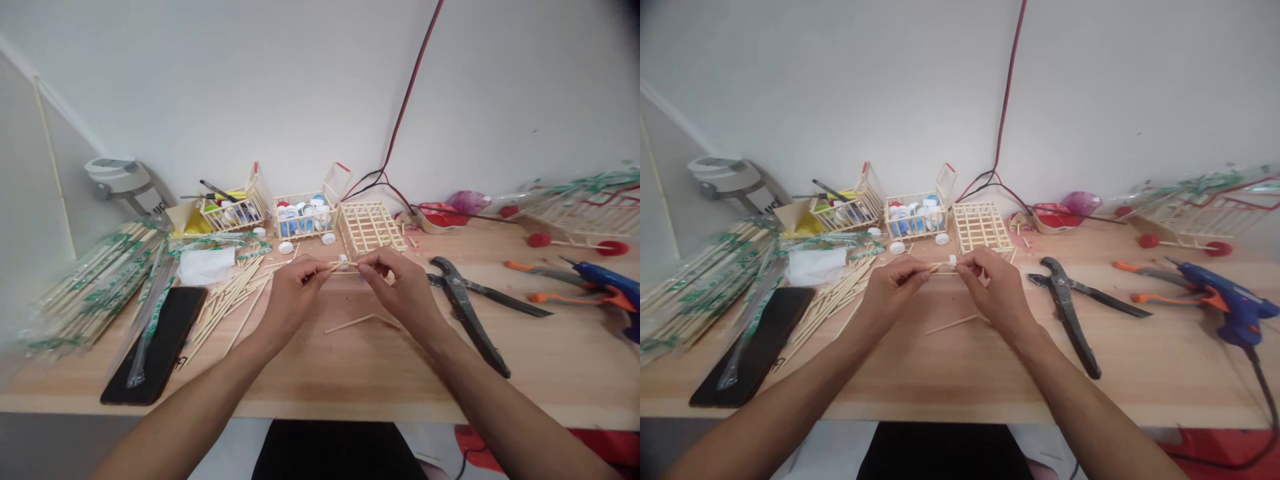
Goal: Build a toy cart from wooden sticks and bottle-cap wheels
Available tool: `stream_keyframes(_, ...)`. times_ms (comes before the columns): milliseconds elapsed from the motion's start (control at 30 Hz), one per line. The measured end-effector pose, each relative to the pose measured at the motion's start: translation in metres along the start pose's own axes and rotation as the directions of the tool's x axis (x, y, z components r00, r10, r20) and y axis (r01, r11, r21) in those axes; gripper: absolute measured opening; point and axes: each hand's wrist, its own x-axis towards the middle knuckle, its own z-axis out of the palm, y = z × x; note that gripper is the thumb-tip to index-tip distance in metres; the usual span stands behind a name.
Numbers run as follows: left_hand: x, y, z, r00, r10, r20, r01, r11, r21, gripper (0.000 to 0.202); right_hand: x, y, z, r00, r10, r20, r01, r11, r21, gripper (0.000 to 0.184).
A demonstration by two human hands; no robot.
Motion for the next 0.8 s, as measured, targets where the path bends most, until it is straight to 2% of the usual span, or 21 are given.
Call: stream_keyframes(800,0.0006,0.0015,-0.001,1.0,0.012,0.003,-0.012,1.0,0.026,0.013,-0.0016,0.0019,0.0008,1.0,0.029,0.005,-0.029,1.0,-0.011,0.012)
